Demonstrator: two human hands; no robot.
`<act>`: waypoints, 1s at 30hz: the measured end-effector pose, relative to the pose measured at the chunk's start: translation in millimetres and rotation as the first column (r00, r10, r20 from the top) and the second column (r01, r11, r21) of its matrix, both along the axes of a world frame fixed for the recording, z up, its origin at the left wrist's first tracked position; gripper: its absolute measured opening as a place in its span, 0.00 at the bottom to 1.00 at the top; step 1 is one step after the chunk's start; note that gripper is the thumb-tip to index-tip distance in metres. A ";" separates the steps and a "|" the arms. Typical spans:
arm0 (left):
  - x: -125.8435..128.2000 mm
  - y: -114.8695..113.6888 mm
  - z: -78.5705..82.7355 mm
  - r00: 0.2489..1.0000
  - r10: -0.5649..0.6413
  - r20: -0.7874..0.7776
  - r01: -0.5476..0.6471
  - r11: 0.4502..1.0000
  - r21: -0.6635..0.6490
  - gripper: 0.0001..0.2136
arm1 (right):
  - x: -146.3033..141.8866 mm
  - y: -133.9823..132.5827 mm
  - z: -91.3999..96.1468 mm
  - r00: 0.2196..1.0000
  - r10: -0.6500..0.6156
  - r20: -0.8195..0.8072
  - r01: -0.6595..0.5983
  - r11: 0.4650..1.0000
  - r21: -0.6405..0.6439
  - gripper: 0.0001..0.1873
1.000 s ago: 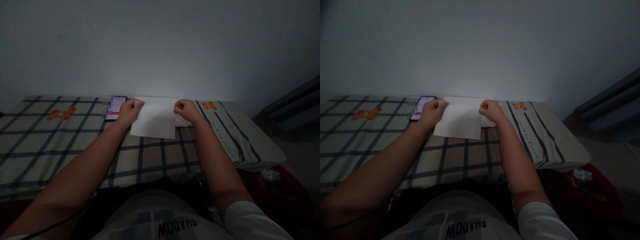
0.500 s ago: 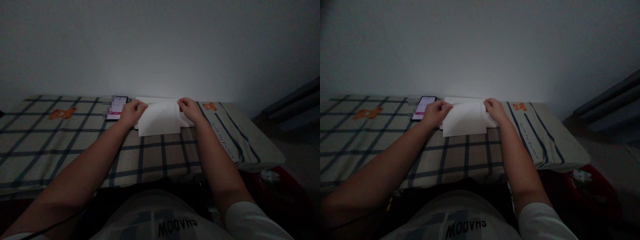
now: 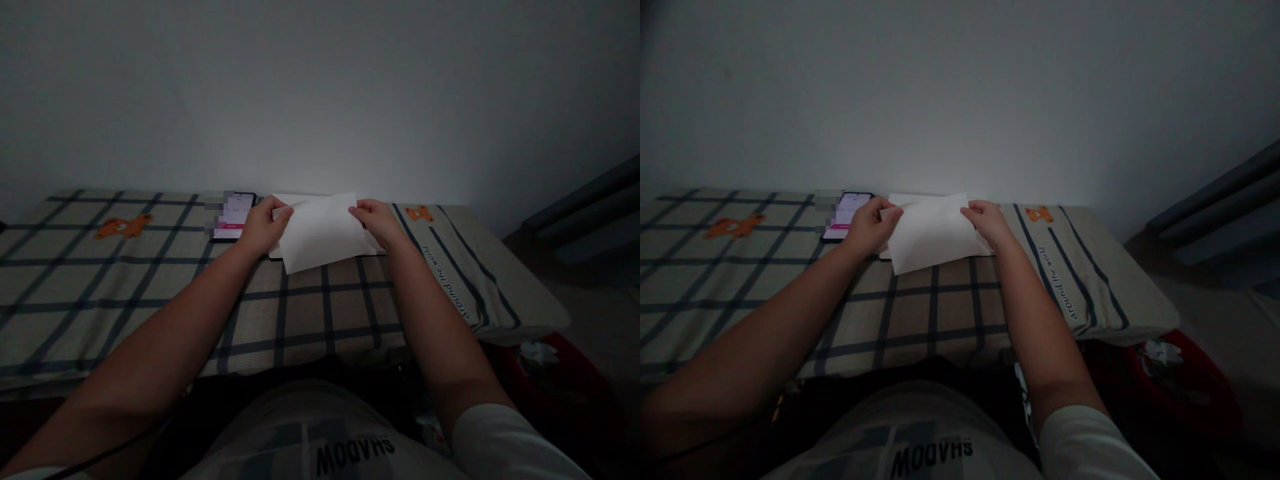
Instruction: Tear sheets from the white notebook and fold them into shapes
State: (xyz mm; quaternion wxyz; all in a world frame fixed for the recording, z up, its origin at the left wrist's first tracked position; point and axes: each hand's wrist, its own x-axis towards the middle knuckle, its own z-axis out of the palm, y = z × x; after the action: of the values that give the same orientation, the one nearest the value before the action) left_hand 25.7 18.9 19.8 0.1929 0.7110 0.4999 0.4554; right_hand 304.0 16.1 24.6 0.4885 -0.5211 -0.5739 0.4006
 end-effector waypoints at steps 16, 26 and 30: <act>13.8 -16.0 7.2 0.924 -0.260 -0.281 0.231 0.964 -0.134 0.14 | -13.3 -14.0 12.7 0.940 0.113 0.322 -0.148 0.985 0.089 0.10; 8.6 -4.1 6.7 0.967 -0.079 0.242 0.141 0.957 -0.252 0.11 | -6.7 -1.8 8.8 0.983 -0.134 -0.124 0.139 0.990 0.030 0.27; 12.4 -3.7 2.9 0.945 -0.036 0.325 0.118 0.965 -0.235 0.11 | -14.0 -5.5 7.3 0.989 0.031 -0.148 -0.035 0.999 -0.026 0.22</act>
State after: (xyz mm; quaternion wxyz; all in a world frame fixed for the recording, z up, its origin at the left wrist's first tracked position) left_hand 38.1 15.2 22.6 0.3772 0.6172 0.4876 0.4888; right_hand 290.0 10.7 31.9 0.5154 -0.4874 -0.5391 0.4542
